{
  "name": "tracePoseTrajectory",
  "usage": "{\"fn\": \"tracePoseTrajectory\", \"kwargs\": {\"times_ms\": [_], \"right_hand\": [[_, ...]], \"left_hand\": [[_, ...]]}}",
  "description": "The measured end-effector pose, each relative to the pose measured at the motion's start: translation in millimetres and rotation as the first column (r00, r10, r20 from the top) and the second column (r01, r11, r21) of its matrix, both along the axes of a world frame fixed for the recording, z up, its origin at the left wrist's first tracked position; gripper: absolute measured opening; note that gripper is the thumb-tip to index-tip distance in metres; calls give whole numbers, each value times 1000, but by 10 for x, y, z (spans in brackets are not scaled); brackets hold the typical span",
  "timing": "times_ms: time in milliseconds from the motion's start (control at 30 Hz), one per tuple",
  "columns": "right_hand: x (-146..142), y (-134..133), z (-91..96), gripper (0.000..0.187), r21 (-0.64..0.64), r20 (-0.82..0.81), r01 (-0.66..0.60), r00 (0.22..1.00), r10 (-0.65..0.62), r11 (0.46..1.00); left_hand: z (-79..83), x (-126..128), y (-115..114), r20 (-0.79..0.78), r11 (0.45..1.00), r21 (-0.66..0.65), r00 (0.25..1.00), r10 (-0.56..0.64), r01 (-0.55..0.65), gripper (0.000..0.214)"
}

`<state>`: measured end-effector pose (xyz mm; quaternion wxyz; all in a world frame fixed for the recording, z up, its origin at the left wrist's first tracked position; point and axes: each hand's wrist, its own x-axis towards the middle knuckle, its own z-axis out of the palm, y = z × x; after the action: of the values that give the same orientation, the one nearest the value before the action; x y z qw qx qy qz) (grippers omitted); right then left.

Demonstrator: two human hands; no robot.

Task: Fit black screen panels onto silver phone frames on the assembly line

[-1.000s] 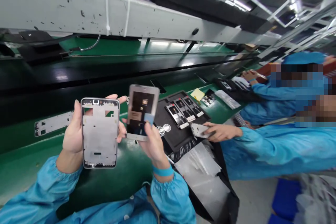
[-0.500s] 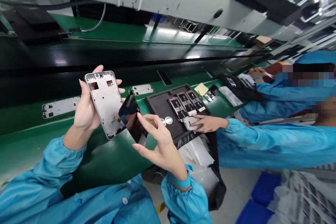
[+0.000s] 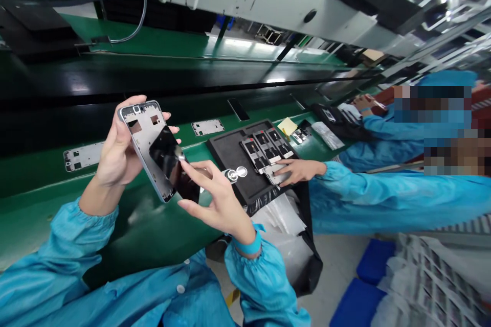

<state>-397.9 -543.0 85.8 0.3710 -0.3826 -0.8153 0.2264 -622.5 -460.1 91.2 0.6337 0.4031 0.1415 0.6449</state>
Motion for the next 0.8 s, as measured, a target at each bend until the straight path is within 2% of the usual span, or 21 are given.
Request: {"fn": "tracePoseTrajectory", "kwargs": {"times_ms": [100,233,333,500,600,700,800], "right_hand": [[-165,59,-145,76,-75,-139,70,987,-80,995],[-351,127,-326,85,-174,-227,126,960,-165,977],[-409,194,-385,82,-137,-256,96,958,-129,986],[-451,314,-458,72,-20,-229,90,969,-93,996],[-510,327,-543,67,-29,-208,115,971,-119,993],[-547,312,-550,67,-64,-257,219,939,-229,974],[-522,359,-404,77,-197,-424,292,835,-350,936]], "left_hand": [[-15,-27,47,-97,1000,2,995,-22,22,63],[-60,-33,108,-241,995,75,968,78,-61,62],[-96,-50,125,-269,989,109,955,125,-99,61],[-93,-36,68,-252,995,95,967,29,-5,59],[-86,85,-3,-190,1000,9,982,21,-20,58],[-98,216,-63,-129,991,-110,990,65,-80,66],[-109,282,-105,-159,982,-184,985,-65,35,76]]}}
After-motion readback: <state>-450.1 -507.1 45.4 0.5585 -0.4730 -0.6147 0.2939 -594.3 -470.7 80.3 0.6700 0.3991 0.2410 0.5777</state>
